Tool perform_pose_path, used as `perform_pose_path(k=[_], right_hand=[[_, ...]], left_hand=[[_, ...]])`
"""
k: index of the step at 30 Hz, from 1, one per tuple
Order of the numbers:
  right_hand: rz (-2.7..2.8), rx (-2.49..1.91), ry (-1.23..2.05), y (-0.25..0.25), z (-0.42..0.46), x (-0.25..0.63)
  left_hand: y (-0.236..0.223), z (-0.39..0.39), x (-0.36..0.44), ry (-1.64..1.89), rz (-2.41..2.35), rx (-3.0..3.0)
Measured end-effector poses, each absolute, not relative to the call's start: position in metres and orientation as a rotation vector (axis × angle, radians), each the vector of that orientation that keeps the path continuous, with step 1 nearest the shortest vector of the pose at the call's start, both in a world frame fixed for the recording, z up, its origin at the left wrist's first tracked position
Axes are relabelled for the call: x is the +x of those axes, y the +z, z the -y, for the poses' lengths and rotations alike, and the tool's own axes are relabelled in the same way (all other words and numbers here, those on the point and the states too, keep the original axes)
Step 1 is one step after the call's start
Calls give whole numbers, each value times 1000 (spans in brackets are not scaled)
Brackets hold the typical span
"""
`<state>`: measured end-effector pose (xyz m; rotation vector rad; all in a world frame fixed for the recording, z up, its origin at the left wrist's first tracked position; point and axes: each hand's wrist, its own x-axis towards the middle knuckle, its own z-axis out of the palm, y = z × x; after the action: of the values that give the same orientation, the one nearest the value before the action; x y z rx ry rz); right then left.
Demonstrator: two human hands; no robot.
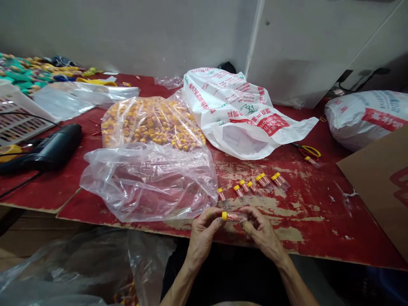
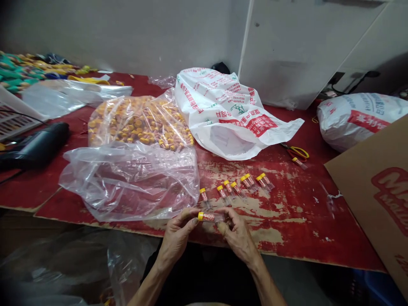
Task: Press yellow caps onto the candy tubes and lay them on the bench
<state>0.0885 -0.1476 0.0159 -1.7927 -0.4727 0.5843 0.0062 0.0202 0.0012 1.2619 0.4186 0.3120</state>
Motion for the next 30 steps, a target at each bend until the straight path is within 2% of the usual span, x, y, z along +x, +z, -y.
perform_pose_path(k=[5,10,14,18,20,24,30], right_hand=[[531,-1837,486,18,148,87],[211,-1645,427,4,150,98],[5,-1701,53,-7,165,127],[54,-2080,-213,-17,179,148],[95,-2283,-229,-22,180,151],[204,-2443,-365,-31,178,150],[294,-2355,-551,-44,183,146]], left_hand=[[4,-19,10,297,-428,1322],[16,-20,9,269,-467,1431],[19,-50,0,562,-670,1628],[15,-103,-10,875,-861,2132],[15,-125,-10,766,-901,2471],[17,-141,9,301,-876,2818],[14,-146,72,306,-694,2745]])
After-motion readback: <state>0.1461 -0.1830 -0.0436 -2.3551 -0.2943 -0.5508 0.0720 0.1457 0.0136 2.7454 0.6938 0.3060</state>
